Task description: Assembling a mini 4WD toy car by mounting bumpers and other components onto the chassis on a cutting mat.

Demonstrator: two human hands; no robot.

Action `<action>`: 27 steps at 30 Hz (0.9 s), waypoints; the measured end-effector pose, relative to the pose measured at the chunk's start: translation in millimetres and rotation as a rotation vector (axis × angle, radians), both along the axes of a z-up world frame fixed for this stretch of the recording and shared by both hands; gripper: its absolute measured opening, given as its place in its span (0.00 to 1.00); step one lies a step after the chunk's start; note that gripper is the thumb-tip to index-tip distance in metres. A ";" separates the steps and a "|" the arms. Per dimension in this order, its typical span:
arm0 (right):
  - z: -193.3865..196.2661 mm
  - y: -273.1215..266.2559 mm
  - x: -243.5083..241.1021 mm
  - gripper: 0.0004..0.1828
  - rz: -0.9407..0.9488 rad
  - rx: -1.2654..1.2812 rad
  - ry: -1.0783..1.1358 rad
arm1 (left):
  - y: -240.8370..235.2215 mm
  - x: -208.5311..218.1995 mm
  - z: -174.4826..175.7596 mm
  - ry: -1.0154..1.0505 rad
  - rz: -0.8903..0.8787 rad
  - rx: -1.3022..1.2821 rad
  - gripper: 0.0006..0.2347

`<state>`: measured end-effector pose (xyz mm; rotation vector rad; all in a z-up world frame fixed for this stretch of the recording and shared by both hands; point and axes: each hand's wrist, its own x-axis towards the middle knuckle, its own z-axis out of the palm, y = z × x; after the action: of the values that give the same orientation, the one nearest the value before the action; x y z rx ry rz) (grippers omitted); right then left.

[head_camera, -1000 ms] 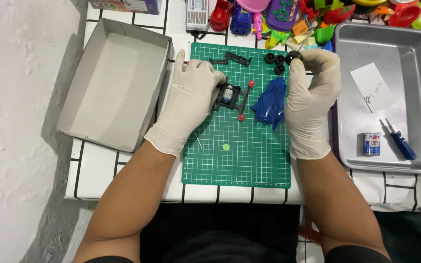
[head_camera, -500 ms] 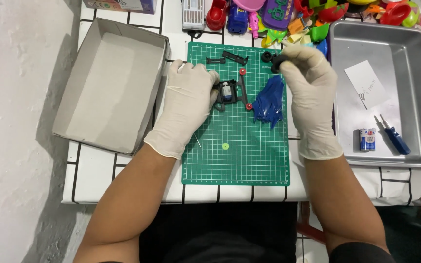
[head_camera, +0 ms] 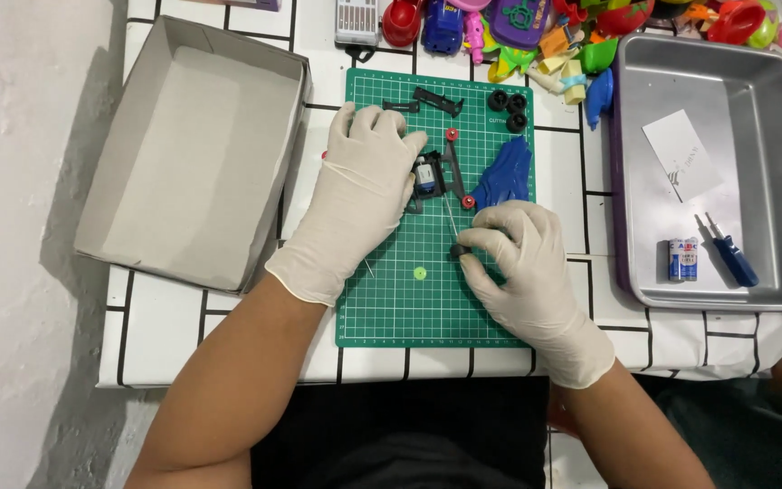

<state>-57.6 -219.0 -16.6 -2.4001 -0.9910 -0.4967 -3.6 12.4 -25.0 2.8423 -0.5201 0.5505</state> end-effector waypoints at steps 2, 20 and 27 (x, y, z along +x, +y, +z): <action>3.3 1.9 -1.8 0.16 -0.007 -0.010 0.010 | 0.9 2.7 -9.5 0.010 -0.022 -0.015 0.11; -5.9 2.2 1.8 0.15 -0.039 -0.016 0.009 | 3.5 8.3 -26.5 0.048 -0.067 -0.057 0.10; -8.4 7.6 3.1 0.15 -0.054 -0.046 -0.053 | 1.8 2.0 -15.8 0.067 -0.073 -0.046 0.11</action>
<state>-54.5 -211.3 -25.0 -2.4718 -0.9717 -0.5652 -1.6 14.2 -40.8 2.7751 -0.5881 0.4461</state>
